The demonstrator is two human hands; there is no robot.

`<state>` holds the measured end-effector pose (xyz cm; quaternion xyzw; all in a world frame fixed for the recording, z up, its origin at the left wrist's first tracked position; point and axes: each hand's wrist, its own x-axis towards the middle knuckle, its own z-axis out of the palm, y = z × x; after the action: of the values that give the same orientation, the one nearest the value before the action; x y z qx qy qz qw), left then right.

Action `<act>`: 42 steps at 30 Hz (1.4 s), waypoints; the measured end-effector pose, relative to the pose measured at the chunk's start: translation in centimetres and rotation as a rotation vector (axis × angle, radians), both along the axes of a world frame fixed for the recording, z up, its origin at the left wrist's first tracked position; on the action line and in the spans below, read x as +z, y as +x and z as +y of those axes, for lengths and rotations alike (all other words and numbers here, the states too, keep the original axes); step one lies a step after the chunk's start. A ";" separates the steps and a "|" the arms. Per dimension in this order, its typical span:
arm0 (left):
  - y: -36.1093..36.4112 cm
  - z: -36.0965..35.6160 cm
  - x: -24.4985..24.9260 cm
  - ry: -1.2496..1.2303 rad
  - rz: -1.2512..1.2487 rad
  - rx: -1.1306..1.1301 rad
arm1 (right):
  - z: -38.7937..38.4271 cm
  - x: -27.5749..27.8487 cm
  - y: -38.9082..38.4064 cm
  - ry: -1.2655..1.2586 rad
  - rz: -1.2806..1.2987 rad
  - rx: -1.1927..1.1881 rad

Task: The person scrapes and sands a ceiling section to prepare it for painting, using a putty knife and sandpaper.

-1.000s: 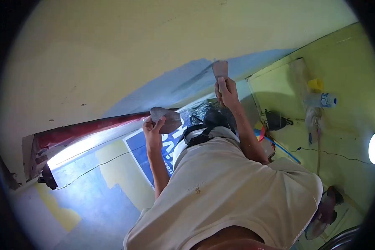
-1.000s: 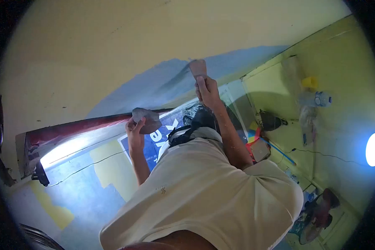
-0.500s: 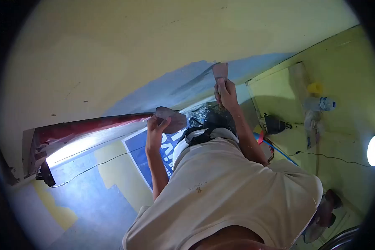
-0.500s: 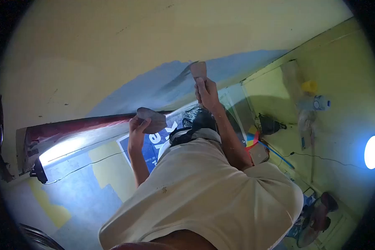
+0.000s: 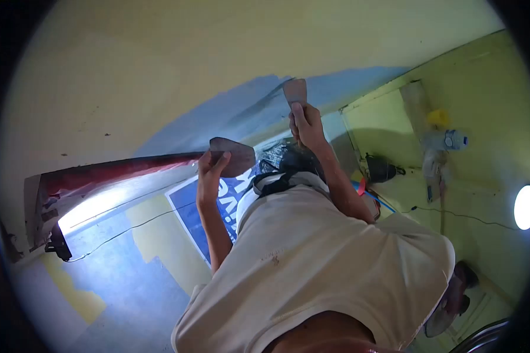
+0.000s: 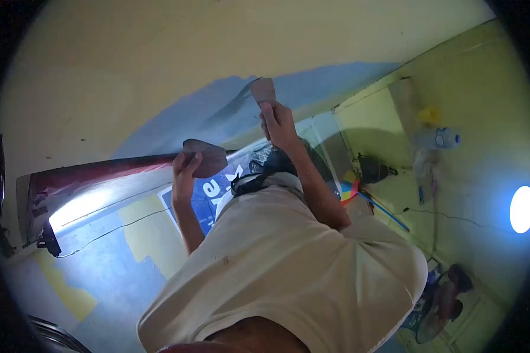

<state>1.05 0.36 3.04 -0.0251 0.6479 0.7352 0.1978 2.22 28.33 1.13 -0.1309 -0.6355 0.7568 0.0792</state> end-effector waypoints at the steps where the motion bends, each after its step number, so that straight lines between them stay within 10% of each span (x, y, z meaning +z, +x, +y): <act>1: -0.2 0.0 -0.2 -0.009 0.025 -0.001 | -0.1 0.6 -0.9 -0.016 0.040 0.009; 42: 0.3 0.3 -1.2 -0.130 0.017 -0.167 | 0.8 -0.3 -0.1 -0.008 0.022 0.031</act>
<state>1.31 0.67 1.81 0.0223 0.6958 0.6727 0.2507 2.09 29.09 0.87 -0.1132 -0.6335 0.7619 0.0737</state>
